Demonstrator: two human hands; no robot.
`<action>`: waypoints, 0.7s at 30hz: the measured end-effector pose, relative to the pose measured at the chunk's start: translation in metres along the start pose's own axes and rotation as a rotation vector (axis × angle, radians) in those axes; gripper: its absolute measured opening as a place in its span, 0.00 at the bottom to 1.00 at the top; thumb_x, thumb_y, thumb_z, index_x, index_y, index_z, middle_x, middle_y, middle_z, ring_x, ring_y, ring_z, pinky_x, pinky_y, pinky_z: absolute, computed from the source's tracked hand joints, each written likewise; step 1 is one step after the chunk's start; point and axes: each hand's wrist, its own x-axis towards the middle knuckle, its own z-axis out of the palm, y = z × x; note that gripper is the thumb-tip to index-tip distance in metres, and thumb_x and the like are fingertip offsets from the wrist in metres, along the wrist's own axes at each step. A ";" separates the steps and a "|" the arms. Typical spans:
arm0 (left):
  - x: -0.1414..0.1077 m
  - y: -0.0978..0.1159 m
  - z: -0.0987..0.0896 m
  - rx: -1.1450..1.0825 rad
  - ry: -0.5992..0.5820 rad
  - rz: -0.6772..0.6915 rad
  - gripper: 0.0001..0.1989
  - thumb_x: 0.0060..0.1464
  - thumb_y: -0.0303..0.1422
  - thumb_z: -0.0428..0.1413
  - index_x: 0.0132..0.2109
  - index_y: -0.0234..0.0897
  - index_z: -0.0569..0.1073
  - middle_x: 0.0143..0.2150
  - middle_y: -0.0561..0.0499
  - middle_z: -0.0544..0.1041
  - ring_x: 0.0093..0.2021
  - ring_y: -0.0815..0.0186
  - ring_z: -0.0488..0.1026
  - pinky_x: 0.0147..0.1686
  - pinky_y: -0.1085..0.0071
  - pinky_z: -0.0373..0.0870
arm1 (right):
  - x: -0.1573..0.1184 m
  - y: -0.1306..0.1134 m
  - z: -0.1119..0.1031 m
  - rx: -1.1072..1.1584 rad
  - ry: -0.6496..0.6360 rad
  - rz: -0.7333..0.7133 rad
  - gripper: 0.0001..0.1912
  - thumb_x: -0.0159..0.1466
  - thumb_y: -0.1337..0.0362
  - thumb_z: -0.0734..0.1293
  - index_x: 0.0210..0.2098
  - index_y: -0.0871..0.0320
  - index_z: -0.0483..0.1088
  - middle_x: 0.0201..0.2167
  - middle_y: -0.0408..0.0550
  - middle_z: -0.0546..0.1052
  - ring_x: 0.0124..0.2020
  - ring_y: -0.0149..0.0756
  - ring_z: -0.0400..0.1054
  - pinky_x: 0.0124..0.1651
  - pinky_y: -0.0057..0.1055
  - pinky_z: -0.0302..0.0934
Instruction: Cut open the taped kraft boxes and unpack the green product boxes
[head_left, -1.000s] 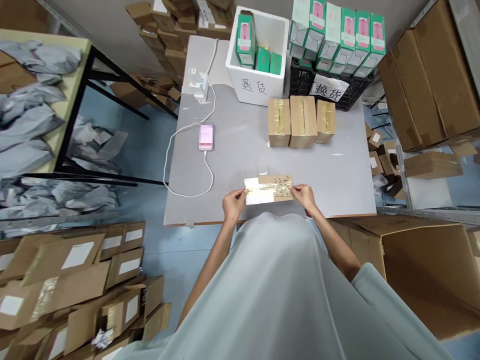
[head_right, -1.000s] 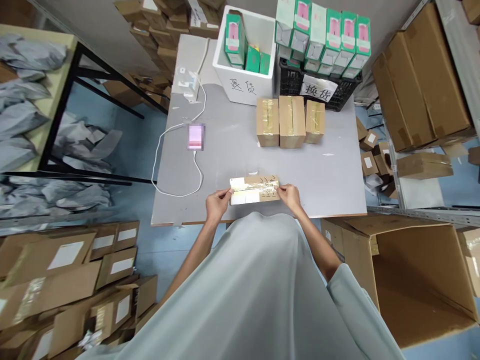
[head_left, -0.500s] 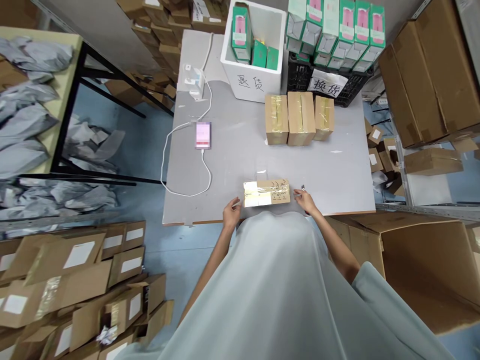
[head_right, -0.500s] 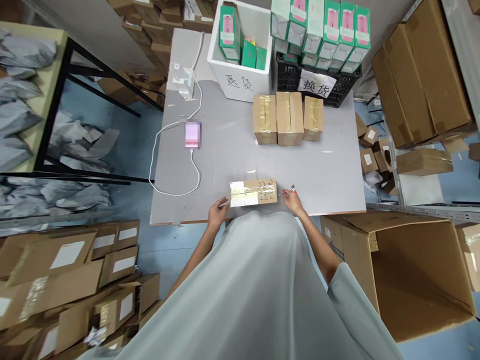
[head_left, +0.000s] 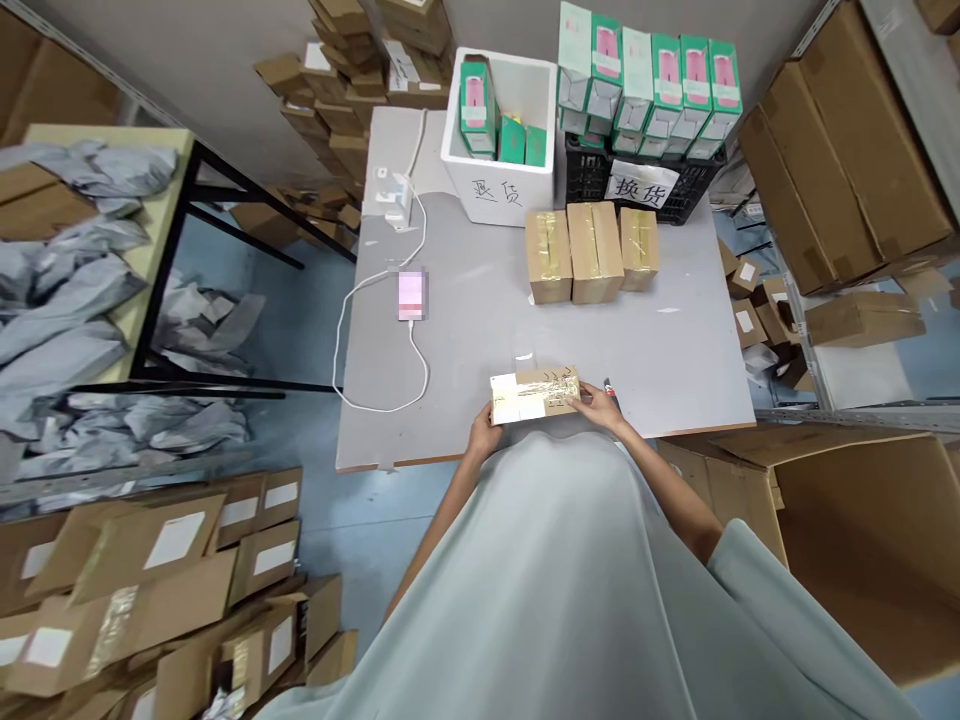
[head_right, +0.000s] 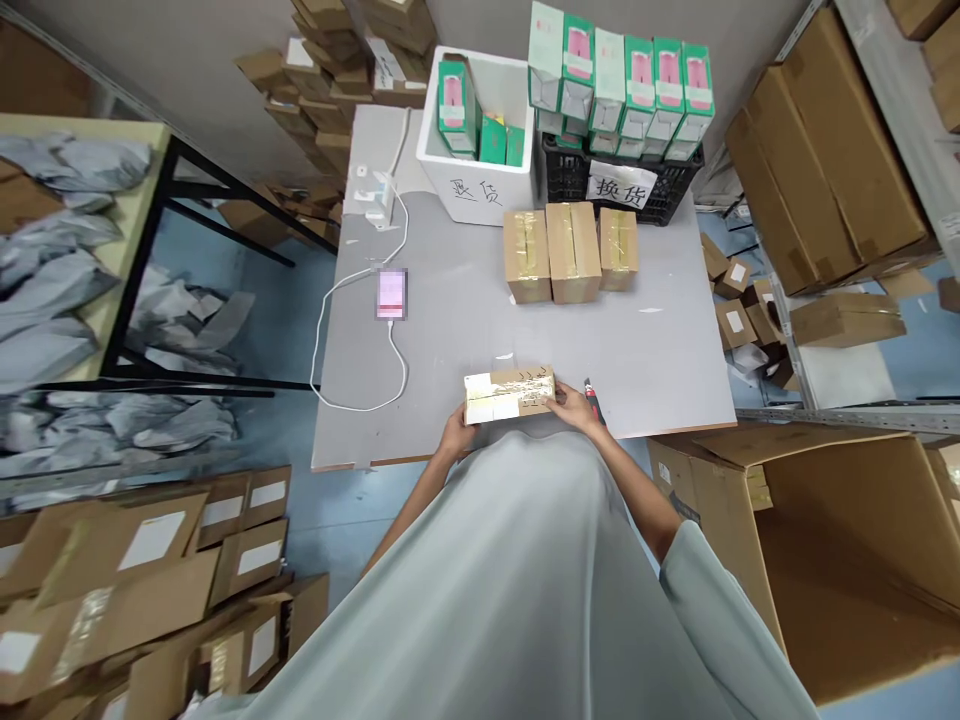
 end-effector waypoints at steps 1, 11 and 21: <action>-0.001 0.001 -0.001 -0.005 0.000 -0.002 0.27 0.46 0.26 0.70 0.57 0.37 0.83 0.59 0.39 0.89 0.63 0.44 0.84 0.69 0.46 0.78 | 0.000 0.000 0.000 0.012 0.010 0.000 0.33 0.72 0.51 0.77 0.72 0.54 0.77 0.64 0.56 0.86 0.56 0.48 0.86 0.66 0.46 0.77; 0.001 0.005 0.007 -0.122 -0.032 -0.123 0.21 0.67 0.47 0.63 0.55 0.34 0.83 0.55 0.34 0.88 0.59 0.48 0.86 0.60 0.50 0.84 | -0.007 0.014 -0.026 -0.008 0.187 0.007 0.36 0.68 0.49 0.79 0.70 0.58 0.77 0.64 0.63 0.86 0.66 0.58 0.81 0.73 0.57 0.73; -0.013 0.035 0.025 -0.215 -0.132 -0.081 0.36 0.55 0.65 0.69 0.51 0.36 0.84 0.53 0.36 0.89 0.54 0.49 0.87 0.52 0.57 0.85 | -0.033 -0.050 0.015 -0.255 0.199 -0.243 0.39 0.78 0.40 0.69 0.79 0.55 0.69 0.80 0.60 0.70 0.85 0.61 0.59 0.86 0.56 0.53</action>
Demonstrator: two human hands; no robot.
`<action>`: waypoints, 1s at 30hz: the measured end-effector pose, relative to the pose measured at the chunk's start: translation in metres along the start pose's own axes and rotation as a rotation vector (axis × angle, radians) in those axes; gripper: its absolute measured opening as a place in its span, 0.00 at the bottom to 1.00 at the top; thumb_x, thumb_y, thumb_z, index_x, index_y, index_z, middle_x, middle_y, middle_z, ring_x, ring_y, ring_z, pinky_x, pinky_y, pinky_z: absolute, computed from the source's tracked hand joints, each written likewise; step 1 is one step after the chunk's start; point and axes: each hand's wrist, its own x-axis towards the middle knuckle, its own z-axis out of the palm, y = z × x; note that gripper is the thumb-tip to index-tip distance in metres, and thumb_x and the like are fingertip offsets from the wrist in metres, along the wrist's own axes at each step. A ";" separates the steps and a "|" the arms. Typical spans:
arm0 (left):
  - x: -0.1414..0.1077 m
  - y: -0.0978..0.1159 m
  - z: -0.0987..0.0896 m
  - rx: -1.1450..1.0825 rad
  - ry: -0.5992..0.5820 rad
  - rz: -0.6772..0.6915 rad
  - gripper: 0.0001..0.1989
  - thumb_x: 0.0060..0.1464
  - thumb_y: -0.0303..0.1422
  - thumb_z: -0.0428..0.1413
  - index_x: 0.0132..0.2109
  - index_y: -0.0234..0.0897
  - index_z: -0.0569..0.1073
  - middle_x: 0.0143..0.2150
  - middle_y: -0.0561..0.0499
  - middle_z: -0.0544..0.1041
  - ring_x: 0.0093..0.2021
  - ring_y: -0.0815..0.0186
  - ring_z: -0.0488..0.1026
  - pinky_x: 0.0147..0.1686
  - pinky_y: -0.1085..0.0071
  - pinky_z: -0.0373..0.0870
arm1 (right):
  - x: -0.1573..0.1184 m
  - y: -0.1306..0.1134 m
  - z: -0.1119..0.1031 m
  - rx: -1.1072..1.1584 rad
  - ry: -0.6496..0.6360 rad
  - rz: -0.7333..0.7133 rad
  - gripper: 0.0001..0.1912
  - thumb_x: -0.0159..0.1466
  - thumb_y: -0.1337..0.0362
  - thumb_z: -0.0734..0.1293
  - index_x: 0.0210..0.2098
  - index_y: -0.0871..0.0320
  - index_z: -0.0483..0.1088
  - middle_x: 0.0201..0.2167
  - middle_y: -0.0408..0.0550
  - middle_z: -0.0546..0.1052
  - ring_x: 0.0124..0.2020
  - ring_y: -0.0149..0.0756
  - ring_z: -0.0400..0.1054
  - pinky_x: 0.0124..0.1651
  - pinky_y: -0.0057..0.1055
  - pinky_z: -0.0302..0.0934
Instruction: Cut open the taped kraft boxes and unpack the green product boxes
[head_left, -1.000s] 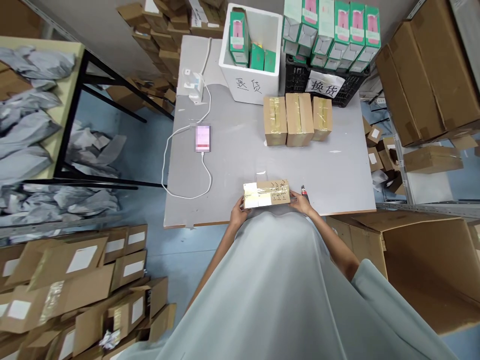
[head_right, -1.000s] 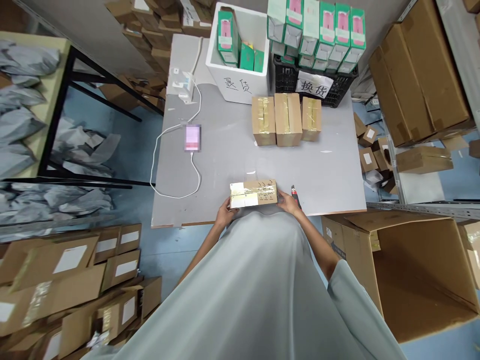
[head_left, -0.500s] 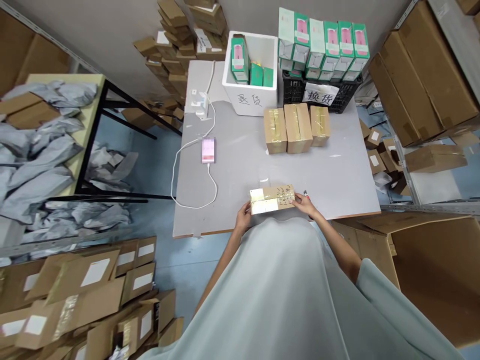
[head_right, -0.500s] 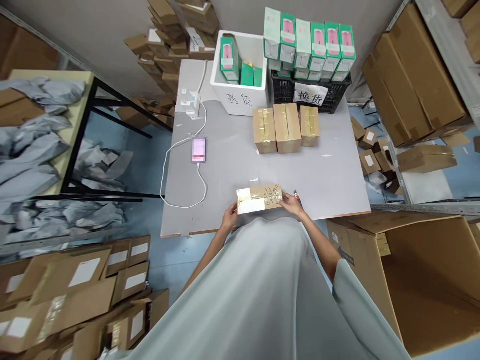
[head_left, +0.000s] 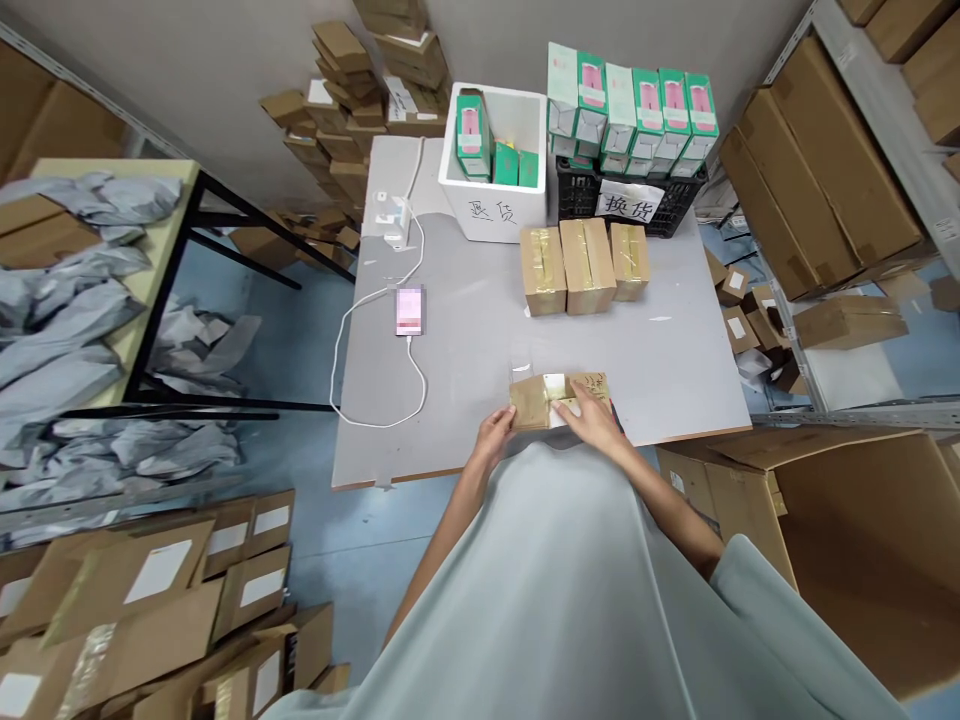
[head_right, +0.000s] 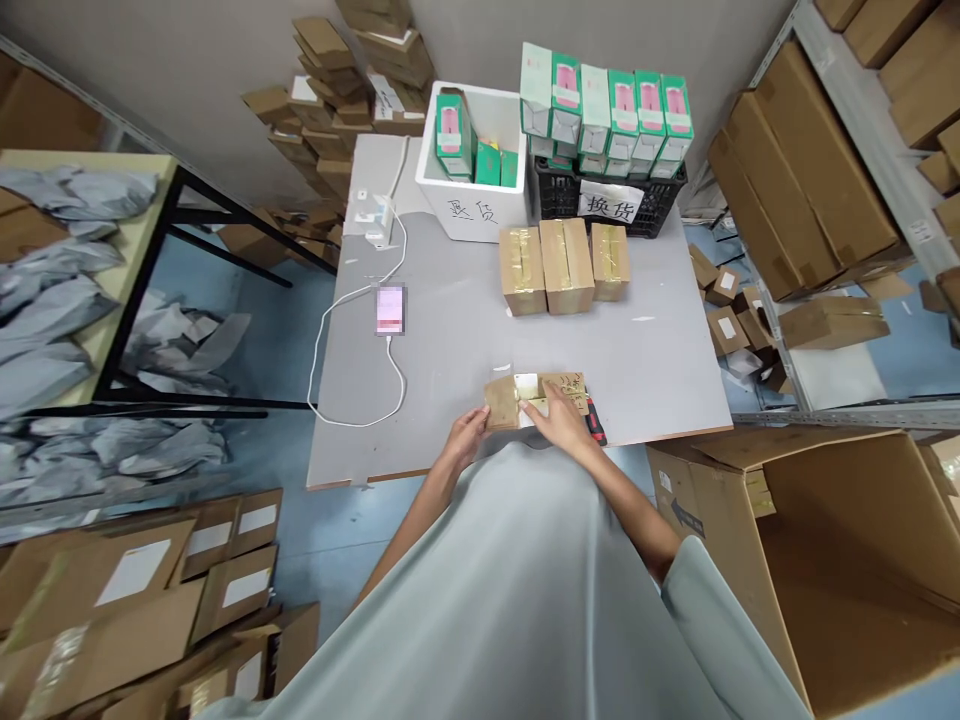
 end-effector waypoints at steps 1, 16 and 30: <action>-0.002 0.002 0.003 0.002 0.003 0.014 0.37 0.54 0.65 0.71 0.52 0.36 0.84 0.54 0.35 0.89 0.55 0.49 0.87 0.52 0.56 0.85 | 0.000 -0.007 0.004 0.005 0.004 0.013 0.40 0.78 0.39 0.69 0.80 0.55 0.68 0.81 0.60 0.69 0.86 0.62 0.56 0.86 0.57 0.52; -0.032 0.039 -0.056 0.210 0.276 0.215 0.22 0.58 0.47 0.72 0.53 0.37 0.89 0.54 0.40 0.90 0.55 0.46 0.87 0.61 0.53 0.82 | 0.024 -0.027 0.029 -0.062 -0.198 0.029 0.20 0.83 0.54 0.61 0.53 0.52 0.84 0.48 0.55 0.90 0.50 0.55 0.85 0.53 0.36 0.71; -0.009 -0.002 -0.047 0.084 0.191 -0.023 0.30 0.71 0.56 0.63 0.63 0.34 0.81 0.68 0.29 0.81 0.67 0.41 0.82 0.65 0.46 0.82 | 0.025 0.042 -0.014 0.173 -0.036 0.154 0.20 0.79 0.51 0.66 0.58 0.54 0.86 0.59 0.55 0.89 0.61 0.54 0.84 0.67 0.45 0.75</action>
